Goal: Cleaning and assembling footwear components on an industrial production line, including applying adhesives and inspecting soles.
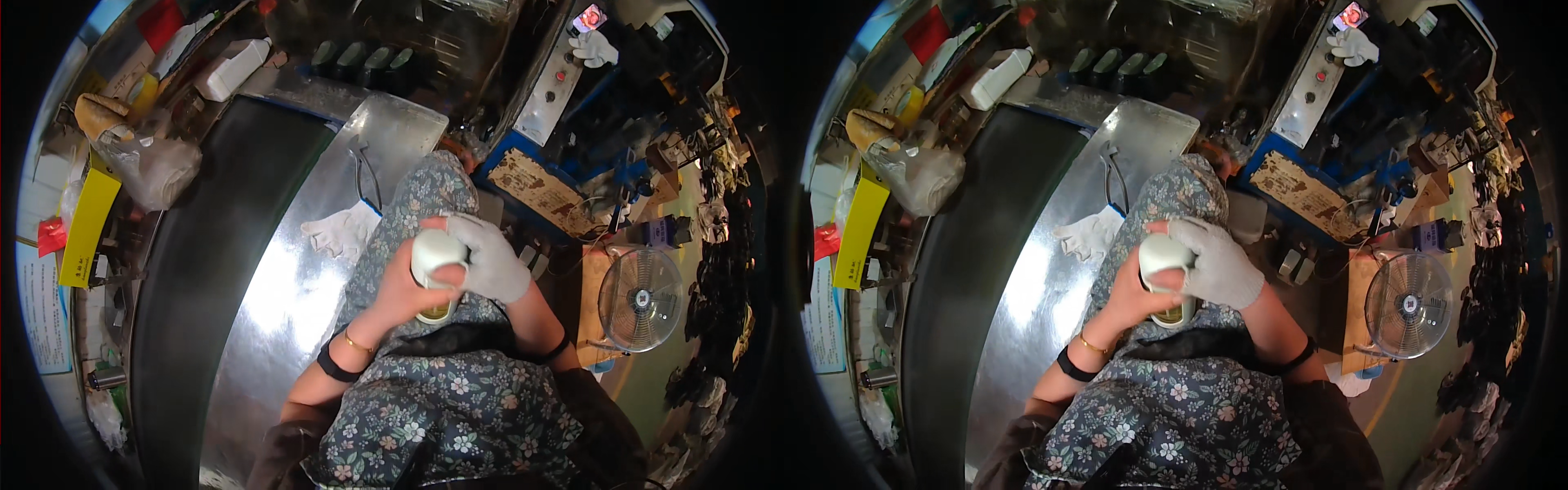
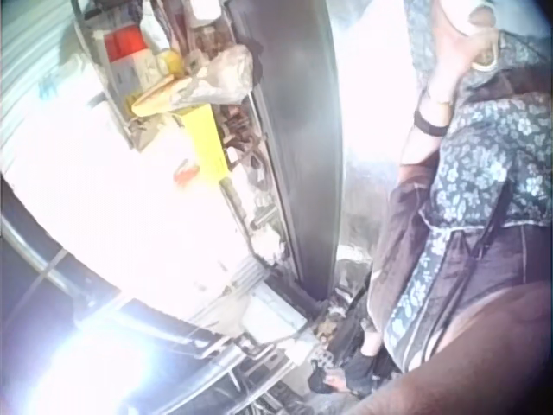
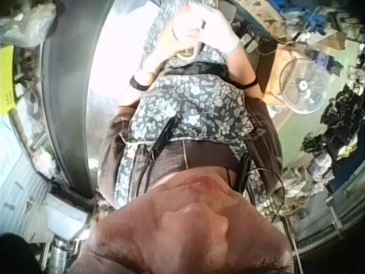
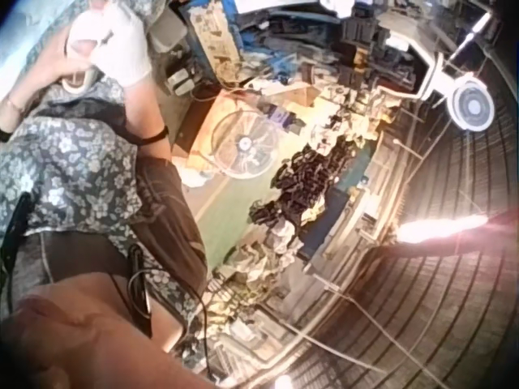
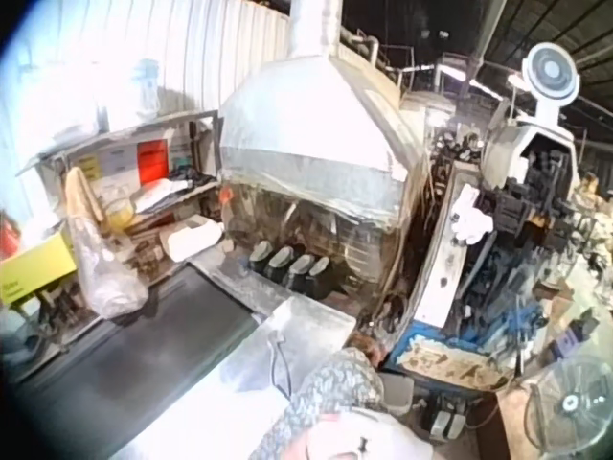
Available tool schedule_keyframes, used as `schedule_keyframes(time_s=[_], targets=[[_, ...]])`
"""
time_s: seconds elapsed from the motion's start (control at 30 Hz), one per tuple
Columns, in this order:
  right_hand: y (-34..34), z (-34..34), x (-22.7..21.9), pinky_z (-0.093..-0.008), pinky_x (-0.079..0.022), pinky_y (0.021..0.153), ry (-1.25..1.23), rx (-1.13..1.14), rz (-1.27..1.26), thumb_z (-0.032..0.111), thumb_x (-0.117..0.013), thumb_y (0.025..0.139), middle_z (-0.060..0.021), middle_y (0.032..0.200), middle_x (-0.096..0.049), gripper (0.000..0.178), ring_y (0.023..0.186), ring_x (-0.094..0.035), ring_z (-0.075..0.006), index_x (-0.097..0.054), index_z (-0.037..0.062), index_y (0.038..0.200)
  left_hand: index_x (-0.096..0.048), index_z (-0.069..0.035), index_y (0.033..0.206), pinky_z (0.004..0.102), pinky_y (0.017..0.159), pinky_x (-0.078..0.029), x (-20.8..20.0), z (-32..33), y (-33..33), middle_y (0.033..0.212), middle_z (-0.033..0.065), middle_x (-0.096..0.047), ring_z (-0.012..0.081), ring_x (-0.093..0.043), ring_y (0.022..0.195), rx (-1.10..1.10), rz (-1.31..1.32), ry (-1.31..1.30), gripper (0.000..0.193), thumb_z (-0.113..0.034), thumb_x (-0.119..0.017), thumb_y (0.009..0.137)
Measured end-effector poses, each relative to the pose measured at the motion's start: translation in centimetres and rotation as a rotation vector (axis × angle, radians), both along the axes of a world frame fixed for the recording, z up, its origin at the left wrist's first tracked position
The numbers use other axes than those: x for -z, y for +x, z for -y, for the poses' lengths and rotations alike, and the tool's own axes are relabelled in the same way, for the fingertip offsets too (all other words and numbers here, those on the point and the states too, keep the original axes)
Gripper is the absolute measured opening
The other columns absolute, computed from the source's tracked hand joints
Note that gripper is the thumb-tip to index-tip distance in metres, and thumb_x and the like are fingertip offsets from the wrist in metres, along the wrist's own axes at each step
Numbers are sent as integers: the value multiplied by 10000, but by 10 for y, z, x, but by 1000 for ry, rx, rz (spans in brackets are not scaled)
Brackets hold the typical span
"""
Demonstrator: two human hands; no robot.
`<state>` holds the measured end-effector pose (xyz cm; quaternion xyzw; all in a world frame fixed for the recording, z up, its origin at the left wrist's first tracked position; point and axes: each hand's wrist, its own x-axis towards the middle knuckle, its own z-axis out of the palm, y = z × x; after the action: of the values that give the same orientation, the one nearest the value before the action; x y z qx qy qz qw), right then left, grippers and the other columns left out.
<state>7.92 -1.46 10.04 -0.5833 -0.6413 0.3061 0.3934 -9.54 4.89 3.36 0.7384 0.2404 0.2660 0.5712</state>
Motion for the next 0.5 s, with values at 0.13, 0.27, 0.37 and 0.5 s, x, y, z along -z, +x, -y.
schedule_keyframes(time_s=[0.13, 0.27, 0.37, 0.5], targets=[[-9, -1, 7, -405, -542, 771, 98, 216, 131, 321, -746, 812, -134, 1033, -689, 387, 895, -676, -354, -668, 29, 1053, -521, -29, 1312, 318, 924, -500, 14, -6, 4, 1191, 60, -633, 148, -613, 1064, 84, 109, -529, 664, -175, -834, 745], [-8, -6, -3, -392, -537, 705, 225, 142, 309, 250, -729, 832, -162, 918, -691, 288, 821, -680, -346, -675, 20, 997, -429, -20, 1425, 323, 965, -480, -1, -13, 5, 1247, 68, -602, 161, -595, 1104, 198, 236, -695, 746, -149, -794, 787], [-3, -3, -1, -396, -534, 688, 148, 138, 288, 240, -708, 851, -152, 890, -686, 252, 809, -678, -347, -672, 24, 976, -373, -21, 1476, 325, 995, -460, 0, -10, 2, 1287, 73, -575, 157, -571, 1145, 191, 223, -717, 820, -181, -797, 793], [-6, 9, -5, -389, -537, 690, 170, 216, 292, 226, -683, 869, -155, 870, -690, 207, 806, -683, -344, -682, 35, 947, -294, -20, 1501, 352, 1074, -381, 2, -4, -3, 1335, 65, -532, 183, -500, 1240, 410, 238, -766, 947, -250, -845, 766]])
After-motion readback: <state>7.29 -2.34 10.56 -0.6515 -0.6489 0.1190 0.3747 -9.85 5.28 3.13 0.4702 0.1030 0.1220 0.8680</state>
